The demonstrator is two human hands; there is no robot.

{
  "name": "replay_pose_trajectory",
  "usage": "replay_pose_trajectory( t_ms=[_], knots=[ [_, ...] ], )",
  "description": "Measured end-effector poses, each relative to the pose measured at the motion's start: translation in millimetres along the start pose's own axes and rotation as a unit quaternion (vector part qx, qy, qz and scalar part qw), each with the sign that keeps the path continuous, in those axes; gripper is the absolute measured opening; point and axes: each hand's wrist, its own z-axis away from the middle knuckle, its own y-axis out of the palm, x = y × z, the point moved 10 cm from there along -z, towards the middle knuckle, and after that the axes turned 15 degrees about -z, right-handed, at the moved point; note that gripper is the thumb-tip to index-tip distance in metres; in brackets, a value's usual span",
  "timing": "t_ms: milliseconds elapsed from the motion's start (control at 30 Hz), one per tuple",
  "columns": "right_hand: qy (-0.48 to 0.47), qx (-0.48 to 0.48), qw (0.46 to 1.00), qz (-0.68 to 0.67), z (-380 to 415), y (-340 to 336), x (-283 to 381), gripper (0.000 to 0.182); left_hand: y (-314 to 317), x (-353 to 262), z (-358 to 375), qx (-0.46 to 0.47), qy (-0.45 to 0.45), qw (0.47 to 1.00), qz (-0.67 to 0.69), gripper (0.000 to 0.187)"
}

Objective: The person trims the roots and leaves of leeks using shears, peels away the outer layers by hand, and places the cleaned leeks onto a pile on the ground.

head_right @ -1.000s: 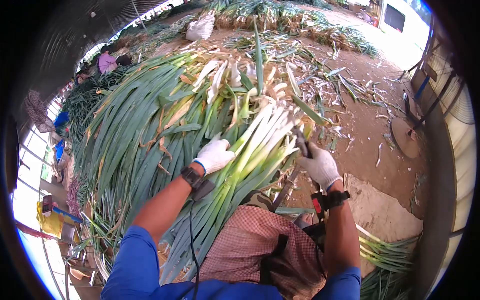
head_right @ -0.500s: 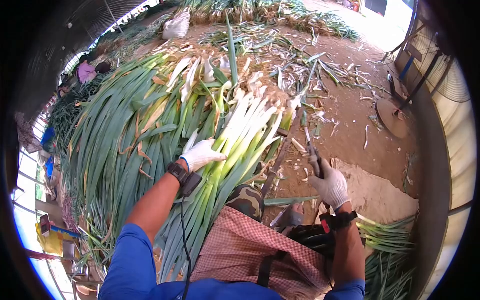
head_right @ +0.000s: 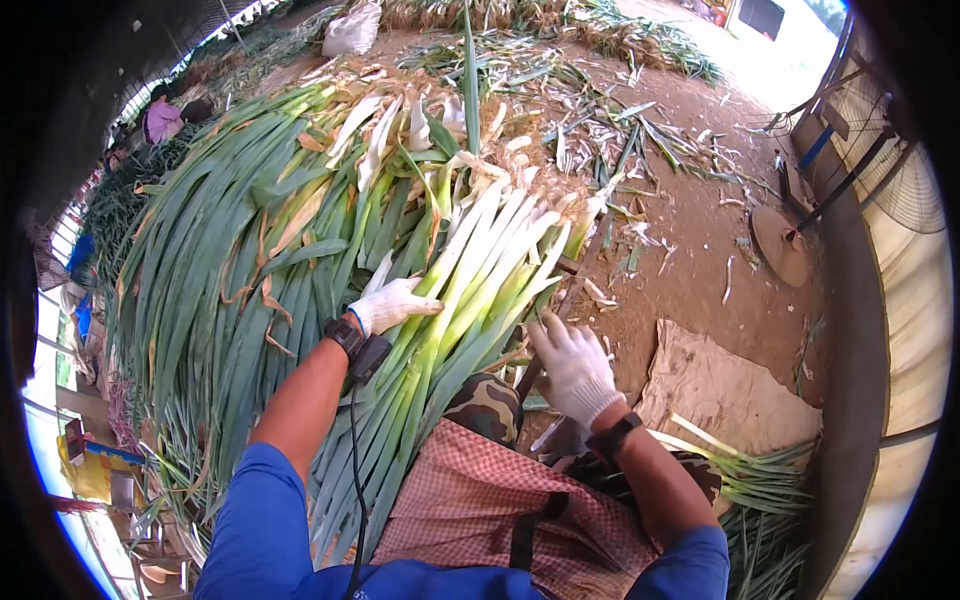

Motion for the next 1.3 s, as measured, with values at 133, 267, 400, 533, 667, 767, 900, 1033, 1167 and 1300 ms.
replay_pose_trajectory(
  t_ms=[133,267,400,533,667,767,900,1033,1167,1300],
  knots=[
    [-0.041,0.042,0.998,-0.038,-68.7,13.2,0.8,0.065,6.3,25.5,-9.3,0.011,-0.006,0.997,0.079,0.065],
    [0.0,0.141,0.99,-0.013,-114.4,60.7,-39.6,0.057,6.5,48.1,-17.7,0.018,0.023,0.996,0.086,0.065],
    [-0.09,0.146,0.983,0.058,-131.9,72.2,-37.4,0.026,4.5,29.3,-3.4,0.013,-0.015,0.988,0.151,0.059],
    [-0.12,0.174,0.972,0.099,-122.6,45.8,-12.2,0.011,2.4,33.9,-3.6,0.016,-0.026,0.988,0.153,0.054],
    [-0.19,0.181,0.96,0.098,-110.9,40.1,-10.1,0.009,0.4,32.7,-2.7,-0.004,-0.017,0.99,0.137,0.05],
    [-0.252,0.169,0.95,0.067,-113.7,16.3,20.1,0.008,2.0,32.9,-1.9,0.005,-0.023,0.988,0.15,0.046],
    [-0.482,-0.017,0.666,0.569,-102.2,-6.5,32.6,0.007,0.4,36.9,1.9,-0.001,-0.04,0.983,0.177,0.045],
    [-0.357,-0.076,0.917,0.16,-191.9,-211.1,-25.6,0.023,4.1,40.6,3.4,0.013,-0.044,0.966,0.254,0.045],
    [-0.045,-0.378,0.88,0.283,-188.8,-511.9,-118.8,0.039,-1.7,37.2,6.3,0.005,-0.044,0.977,0.21,0.041],
    [0.179,-0.419,0.848,0.271,-118.4,-488.6,-231.3,0.051,1.4,35.1,3.2,-0.018,-0.031,0.97,0.24,0.044]
  ],
)
